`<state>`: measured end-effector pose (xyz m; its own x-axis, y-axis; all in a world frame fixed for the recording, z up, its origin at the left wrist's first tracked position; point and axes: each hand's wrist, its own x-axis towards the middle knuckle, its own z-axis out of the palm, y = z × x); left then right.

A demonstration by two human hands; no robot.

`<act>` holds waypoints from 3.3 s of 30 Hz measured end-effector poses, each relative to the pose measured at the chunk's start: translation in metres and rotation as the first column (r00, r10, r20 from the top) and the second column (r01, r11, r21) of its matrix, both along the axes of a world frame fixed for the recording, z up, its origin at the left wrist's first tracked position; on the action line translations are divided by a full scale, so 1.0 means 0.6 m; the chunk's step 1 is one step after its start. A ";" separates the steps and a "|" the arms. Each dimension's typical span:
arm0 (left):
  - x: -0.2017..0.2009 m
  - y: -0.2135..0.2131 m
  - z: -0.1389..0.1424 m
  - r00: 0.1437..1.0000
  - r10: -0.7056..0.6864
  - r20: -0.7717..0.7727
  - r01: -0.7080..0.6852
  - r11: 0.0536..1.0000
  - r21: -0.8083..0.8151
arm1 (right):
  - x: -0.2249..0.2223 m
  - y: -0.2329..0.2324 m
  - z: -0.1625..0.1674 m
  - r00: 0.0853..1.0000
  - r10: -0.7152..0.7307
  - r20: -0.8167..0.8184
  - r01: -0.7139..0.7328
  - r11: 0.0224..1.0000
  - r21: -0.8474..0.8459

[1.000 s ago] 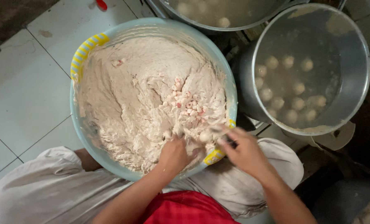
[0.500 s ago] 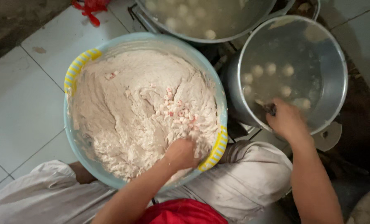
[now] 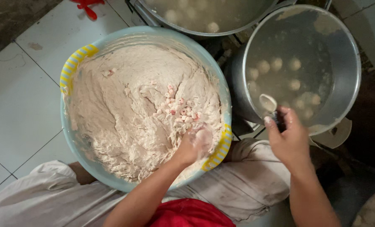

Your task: The person sits on the floor and portions dough from a large basin using a hand scoop, shaping balls by hand. They drop the formed balls into a pot of water, and at one point tip small balls from a blue tray back into the dough basin before resuming scooping and shaping.

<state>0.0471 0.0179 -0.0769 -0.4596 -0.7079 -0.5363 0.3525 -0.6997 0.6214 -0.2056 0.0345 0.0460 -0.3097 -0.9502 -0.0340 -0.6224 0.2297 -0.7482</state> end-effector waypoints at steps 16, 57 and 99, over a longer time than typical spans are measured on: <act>-0.011 0.002 0.076 0.751 0.310 0.583 0.282 0.647 -0.708 | 0.112 0.041 0.000 0.883 0.456 0.110 -0.465 0.883 0.070; 0.040 0.039 0.015 0.408 0.119 0.905 0.640 0.670 -0.376 | 0.132 0.015 0.009 0.892 0.423 0.159 -0.448 0.782 0.434; -0.011 0.010 0.059 0.747 0.338 0.573 0.234 0.673 -0.702 | 0.095 0.043 -0.004 0.922 0.228 0.313 -0.321 0.902 0.289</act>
